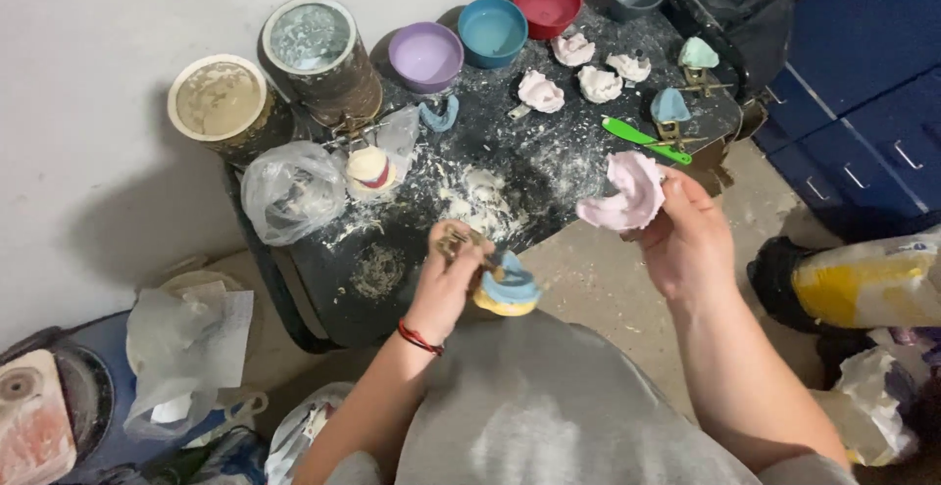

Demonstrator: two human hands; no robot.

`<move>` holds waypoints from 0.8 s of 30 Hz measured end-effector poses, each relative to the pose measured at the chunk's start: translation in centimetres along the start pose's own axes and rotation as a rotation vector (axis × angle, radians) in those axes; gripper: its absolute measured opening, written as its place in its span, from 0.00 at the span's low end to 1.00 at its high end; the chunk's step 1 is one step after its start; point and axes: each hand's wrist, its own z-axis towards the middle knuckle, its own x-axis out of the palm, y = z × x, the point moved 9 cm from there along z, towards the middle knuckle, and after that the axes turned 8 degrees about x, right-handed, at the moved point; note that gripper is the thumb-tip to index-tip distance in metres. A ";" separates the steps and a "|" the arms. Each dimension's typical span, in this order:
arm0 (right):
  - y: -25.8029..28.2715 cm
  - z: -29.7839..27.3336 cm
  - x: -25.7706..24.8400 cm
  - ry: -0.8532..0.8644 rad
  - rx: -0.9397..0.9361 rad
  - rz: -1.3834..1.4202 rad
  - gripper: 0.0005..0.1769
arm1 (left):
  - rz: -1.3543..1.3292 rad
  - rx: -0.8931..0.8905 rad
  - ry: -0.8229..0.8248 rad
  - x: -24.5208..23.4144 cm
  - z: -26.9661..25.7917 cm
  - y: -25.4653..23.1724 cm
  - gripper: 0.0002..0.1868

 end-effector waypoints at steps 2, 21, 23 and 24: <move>-0.9 -0.1 0.3 -0.014 0.079 0.084 0.12 | -0.018 0.024 -0.025 -0.6 0.5 -0.1 0.15; -3.3 -1.2 -0.1 0.249 0.141 0.619 0.15 | -0.079 0.150 -0.250 -6.0 2.0 3.2 0.24; -3.5 -1.3 -0.2 0.257 0.140 0.610 0.15 | -0.011 0.162 -0.241 -6.8 2.6 2.4 0.24; -3.6 -1.4 -0.2 0.264 0.137 0.601 0.15 | 0.058 0.174 -0.229 -7.2 3.0 1.8 0.25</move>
